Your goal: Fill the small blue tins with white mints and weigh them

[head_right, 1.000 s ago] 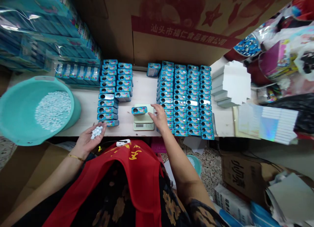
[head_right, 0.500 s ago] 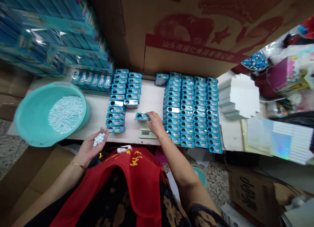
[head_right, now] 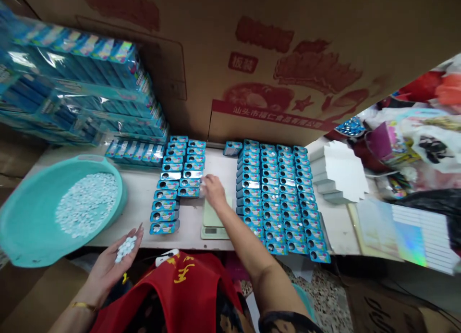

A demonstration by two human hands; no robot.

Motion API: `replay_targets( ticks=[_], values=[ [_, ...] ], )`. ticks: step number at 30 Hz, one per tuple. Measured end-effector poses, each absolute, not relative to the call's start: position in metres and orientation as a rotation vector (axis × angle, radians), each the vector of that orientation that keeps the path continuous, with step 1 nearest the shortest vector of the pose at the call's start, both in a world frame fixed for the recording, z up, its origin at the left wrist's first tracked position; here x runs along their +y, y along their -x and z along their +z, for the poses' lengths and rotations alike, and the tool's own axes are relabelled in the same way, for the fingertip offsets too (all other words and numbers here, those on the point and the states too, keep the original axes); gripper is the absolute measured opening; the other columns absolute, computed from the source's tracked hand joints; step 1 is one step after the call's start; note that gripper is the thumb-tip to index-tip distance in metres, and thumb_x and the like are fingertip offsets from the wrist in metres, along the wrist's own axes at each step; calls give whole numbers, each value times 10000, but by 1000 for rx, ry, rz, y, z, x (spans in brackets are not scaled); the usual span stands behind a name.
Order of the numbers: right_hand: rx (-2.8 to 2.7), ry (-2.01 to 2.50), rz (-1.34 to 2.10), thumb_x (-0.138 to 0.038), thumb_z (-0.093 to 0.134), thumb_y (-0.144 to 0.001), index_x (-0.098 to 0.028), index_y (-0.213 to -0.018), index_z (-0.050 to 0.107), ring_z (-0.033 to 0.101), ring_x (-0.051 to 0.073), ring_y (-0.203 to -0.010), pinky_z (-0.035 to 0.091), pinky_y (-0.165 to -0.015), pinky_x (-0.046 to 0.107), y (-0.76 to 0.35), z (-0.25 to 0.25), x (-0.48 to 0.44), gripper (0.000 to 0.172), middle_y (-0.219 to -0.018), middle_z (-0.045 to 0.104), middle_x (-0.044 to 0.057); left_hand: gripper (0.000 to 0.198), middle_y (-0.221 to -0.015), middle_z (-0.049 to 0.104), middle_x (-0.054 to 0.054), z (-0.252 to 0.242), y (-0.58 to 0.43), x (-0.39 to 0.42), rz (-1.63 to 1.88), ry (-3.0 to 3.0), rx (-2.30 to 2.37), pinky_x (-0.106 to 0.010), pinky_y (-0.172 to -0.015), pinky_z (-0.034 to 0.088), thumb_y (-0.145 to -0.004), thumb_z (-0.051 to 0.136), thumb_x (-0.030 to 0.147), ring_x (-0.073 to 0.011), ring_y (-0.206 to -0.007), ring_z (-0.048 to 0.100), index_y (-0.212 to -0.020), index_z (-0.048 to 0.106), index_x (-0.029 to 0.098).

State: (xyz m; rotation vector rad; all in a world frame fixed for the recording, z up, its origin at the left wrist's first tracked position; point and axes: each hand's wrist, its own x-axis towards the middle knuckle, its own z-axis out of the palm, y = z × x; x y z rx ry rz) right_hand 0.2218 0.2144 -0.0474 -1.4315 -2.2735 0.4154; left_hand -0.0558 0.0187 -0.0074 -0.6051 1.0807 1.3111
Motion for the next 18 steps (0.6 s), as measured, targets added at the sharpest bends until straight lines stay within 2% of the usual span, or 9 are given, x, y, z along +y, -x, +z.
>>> replay_targets(
  ticks=[3, 6, 9, 12, 15, 18],
  values=[
    [-2199, 1721, 171, -208, 432, -842, -147, -1217, 478, 421, 238, -1094, 373, -912, 379, -258, -36, 286, 382, -1200, 497, 121, 382, -1007, 643, -179, -10, 60, 16, 1359, 596, 1107, -341, -723, 575, -847, 385, 45, -252, -944, 618, -1220, 464, 66],
    [-2234, 1991, -1, -192, 466, -817, -153, -1315, 344, 309, 262, -1215, 324, -926, 410, -279, -33, 353, 514, -1336, 389, 130, 400, -989, 643, -192, -8, 59, 11, 1399, 621, 1154, -341, -711, 575, -848, 380, 35, -248, -919, 629, -1244, 433, 53],
    [-2340, 2115, -90, -121, 389, -836, -154, -1275, 388, 323, 247, -1207, 261, -951, 435, -283, -38, 382, 440, -1269, 456, 134, 404, -975, 644, -193, -3, 53, 8, 1414, 641, 1181, -332, -704, 575, -842, 379, 21, -241, -900, 636, -1243, 427, 47],
    [-2460, 2060, -124, -130, 368, -846, -129, -1183, 478, 438, 246, -1050, 306, -899, 407, -283, -34, 366, 354, -1118, 536, 130, 367, -960, 645, -199, 2, 44, 11, 1382, 639, 1195, -323, -704, 573, -836, 399, 26, -242, -894, 638, -1198, 456, 30],
    [-2591, 1873, -106, -223, 430, -842, -108, -1240, 430, 453, 254, -962, 372, -795, 356, -291, -14, 314, 415, -1092, 525, 137, 312, -955, 648, -189, 8, 34, 23, 1311, 614, 1148, -326, -713, 568, -833, 407, 34, -239, -894, 638, -1128, 508, 44],
    [-2751, 1588, -33, -262, 408, -864, -103, -1297, 377, 443, 244, -953, 382, -804, 335, -297, 8, 244, 462, -1098, 518, 135, 268, -930, 658, -165, 14, 23, 42, 1238, 557, 1090, -318, -709, 567, -828, 412, 39, -226, -871, 645, -1055, 554, 61]
  ],
)
